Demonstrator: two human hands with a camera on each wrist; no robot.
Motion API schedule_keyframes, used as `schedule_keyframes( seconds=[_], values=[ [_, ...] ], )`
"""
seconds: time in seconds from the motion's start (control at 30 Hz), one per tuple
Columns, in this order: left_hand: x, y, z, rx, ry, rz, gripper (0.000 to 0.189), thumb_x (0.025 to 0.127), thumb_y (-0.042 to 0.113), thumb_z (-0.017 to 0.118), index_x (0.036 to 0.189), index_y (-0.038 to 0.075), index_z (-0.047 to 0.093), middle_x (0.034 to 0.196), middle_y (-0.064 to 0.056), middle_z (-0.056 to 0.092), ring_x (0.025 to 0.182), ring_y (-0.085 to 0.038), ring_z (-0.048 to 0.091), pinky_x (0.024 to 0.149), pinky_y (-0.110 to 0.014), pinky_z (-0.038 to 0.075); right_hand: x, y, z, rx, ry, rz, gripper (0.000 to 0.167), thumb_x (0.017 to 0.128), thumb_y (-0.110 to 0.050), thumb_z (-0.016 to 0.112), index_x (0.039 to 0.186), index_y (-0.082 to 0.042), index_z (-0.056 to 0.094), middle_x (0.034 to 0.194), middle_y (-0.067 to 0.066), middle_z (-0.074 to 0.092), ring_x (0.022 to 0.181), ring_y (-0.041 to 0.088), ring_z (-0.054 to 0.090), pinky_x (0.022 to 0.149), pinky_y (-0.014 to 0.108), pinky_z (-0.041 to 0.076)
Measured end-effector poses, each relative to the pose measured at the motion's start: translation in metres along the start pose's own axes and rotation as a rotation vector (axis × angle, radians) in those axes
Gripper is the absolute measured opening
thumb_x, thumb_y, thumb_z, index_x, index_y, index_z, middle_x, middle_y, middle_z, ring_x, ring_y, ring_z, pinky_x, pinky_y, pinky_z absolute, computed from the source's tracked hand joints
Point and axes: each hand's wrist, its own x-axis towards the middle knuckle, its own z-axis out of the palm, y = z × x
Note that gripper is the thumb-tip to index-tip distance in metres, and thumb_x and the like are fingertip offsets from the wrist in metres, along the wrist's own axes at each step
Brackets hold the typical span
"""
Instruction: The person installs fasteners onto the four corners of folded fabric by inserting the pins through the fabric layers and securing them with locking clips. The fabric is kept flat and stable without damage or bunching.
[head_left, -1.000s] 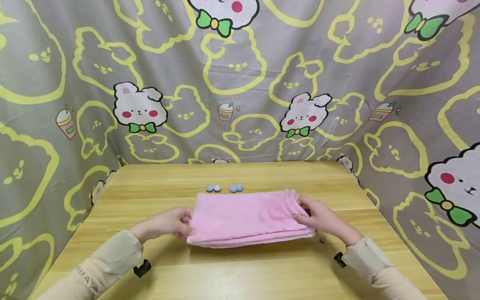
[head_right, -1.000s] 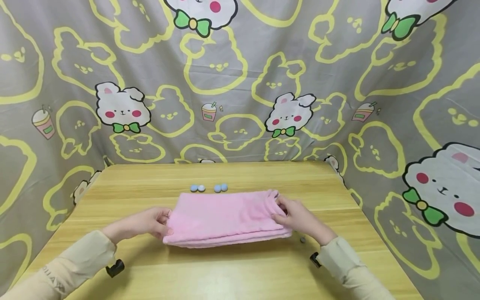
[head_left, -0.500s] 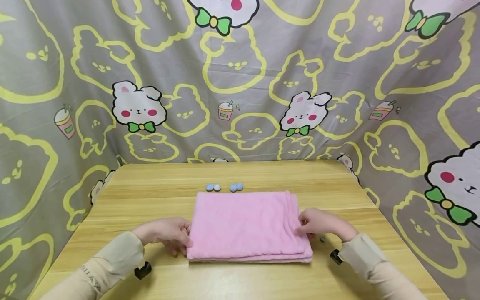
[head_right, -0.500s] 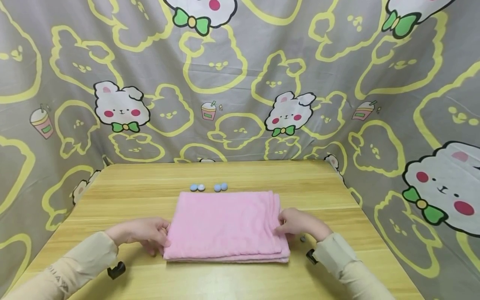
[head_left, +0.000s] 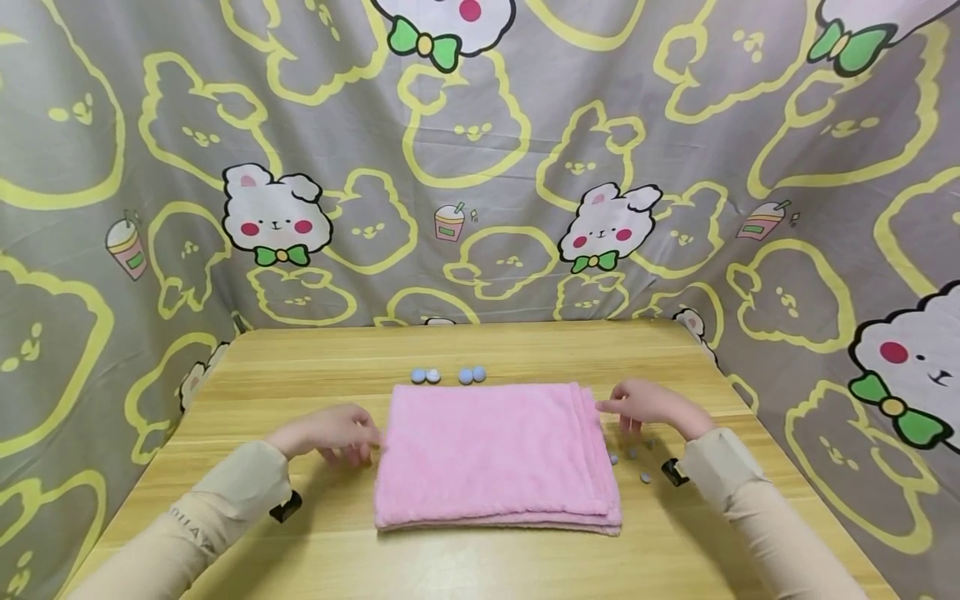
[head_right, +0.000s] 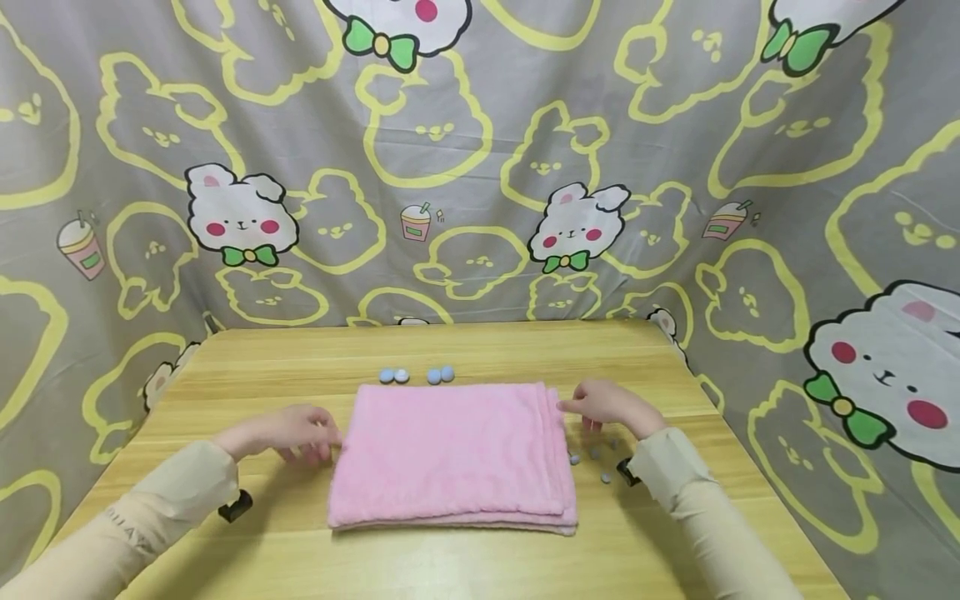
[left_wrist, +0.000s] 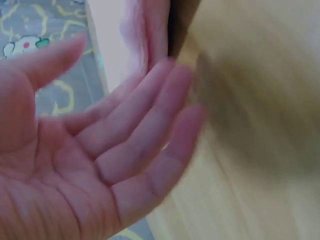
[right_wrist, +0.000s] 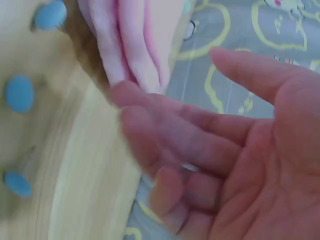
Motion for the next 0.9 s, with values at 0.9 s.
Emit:
schedule_keyframes(
  seconds=[0.9],
  values=[
    [0.068,0.004,0.010,-0.110,0.255,0.081,0.015,0.086,0.005,0.067,0.082,0.003,0.052,0.062,-0.004,0.057,0.055,-0.011,0.054,0.052,-0.022,0.049,0.061,0.007,0.015,0.039,0.052,0.000,0.019,0.088,-0.020,0.068,0.089,-0.003,0.060,0.062,0.009,0.059,0.055,0.017,0.054,0.049,0.025,0.040]
  ],
)
